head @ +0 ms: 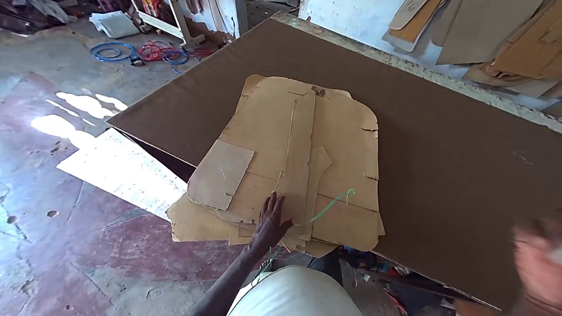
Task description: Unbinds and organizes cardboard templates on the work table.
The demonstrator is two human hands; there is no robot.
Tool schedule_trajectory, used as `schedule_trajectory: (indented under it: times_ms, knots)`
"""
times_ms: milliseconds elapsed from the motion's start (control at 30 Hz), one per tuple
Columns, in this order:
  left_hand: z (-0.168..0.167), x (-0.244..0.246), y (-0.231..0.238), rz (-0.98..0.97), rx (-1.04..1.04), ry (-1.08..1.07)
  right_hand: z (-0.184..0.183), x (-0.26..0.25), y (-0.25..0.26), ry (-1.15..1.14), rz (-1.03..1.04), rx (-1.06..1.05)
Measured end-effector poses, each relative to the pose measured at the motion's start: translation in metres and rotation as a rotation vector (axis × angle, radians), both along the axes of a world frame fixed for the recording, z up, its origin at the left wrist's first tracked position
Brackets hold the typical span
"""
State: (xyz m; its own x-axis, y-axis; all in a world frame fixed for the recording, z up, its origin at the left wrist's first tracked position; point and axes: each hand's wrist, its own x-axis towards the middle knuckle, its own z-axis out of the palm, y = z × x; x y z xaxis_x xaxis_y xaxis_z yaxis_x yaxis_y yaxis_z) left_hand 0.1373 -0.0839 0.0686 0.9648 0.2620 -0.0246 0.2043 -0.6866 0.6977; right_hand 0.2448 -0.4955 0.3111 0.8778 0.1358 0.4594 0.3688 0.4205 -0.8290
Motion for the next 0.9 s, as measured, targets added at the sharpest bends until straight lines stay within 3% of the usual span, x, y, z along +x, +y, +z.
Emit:
schedule_trajectory:
  times_ms: [67,133,200,300,367,467,533,633,767,900]
  knots:
    - [-0.009,0.003,-0.008,-0.01,0.068,0.049,-0.031,0.004,0.007,0.2,-0.174,-0.137]
    - [-0.013,0.004,-0.012,-0.026,0.118,0.078,-0.083,0.016,0.009,0.404,-0.239,-0.206]
    - [-0.016,0.003,-0.012,-0.046,0.137,0.064,-0.139,0.024,0.01,0.576,-0.435,-0.324]
    - [-0.01,0.004,-0.008,-0.039,0.061,0.046,-0.189,0.012,0.031,0.575,-0.653,-0.588]
    - [0.0,0.006,-0.005,0.009,-0.049,0.045,-0.195,-0.002,0.07,0.476,-0.541,-0.658]
    - [0.007,0.012,0.0,0.116,-0.257,0.026,-0.203,-0.015,0.142,0.443,-0.044,-0.785]
    - [0.009,0.016,0.004,0.163,-0.411,0.032,-0.212,-0.014,0.183,0.474,0.173,-0.844]
    - [0.013,0.02,0.008,0.201,-0.631,0.001,-0.221,-0.011,0.222,0.577,0.22,-0.853]
    - [0.032,0.022,0.005,0.203,-0.952,-0.003,-0.225,-0.01,0.229,0.655,0.156,-0.757]
    - [0.049,0.019,-0.005,0.07,-1.295,-0.03,-0.196,-0.009,0.22,0.849,0.224,-0.432]
